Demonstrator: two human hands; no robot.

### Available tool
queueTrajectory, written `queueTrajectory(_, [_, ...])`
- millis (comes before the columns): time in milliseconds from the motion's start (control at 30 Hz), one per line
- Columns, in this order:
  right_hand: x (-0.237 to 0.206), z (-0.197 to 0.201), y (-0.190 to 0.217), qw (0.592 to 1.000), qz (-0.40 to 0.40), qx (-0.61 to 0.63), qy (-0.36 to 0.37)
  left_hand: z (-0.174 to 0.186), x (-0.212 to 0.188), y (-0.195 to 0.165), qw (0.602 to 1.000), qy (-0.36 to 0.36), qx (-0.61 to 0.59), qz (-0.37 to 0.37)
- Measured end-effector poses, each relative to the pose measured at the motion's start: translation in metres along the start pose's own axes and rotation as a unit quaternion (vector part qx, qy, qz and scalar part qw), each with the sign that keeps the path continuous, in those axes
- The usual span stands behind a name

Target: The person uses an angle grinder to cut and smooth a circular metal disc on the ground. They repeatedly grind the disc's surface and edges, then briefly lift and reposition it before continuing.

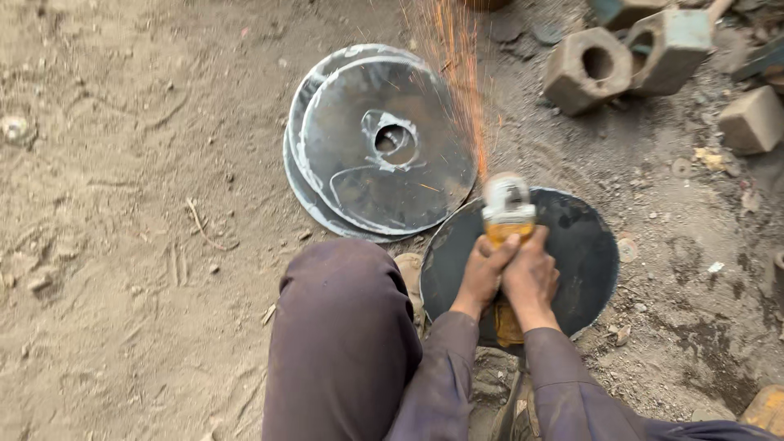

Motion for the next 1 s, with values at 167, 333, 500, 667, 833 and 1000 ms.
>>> queueTrajectory(167, [0.001,0.0,-0.008,0.999,0.046,-0.012,0.02,-0.001,-0.007,0.002,0.999,-0.026,0.024,-0.023])
queueTrajectory(333, [-0.002,0.006,-0.011,0.999,0.041,-0.02,0.017,-0.008,-0.007,0.005,0.999,-0.008,-0.05,0.005])
queueTrajectory(500, [-0.002,0.006,-0.007,0.995,0.071,-0.029,0.059,-0.003,-0.014,0.004,0.998,-0.03,-0.048,-0.019])
queueTrajectory(667, [-0.008,0.007,0.006,0.999,0.036,-0.019,0.029,0.001,-0.009,-0.001,0.998,-0.005,-0.068,-0.006])
queueTrajectory(833, [-0.005,0.019,0.015,0.998,0.041,-0.03,0.039,-0.008,-0.009,-0.004,0.986,0.065,-0.155,-0.016])
queueTrajectory(1000, [-0.011,0.019,0.02,0.998,0.043,-0.015,0.034,-0.001,-0.012,0.002,0.996,-0.005,-0.09,0.005])
Point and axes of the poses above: each hand's wrist, its own x-axis towards the middle knuckle, its own z-axis out of the back of the hand, y = z × x, the point moved 3 cm from there along x, towards the middle knuckle, and after that the axes turned 12 degrees about -y, right-handed, at the moved point
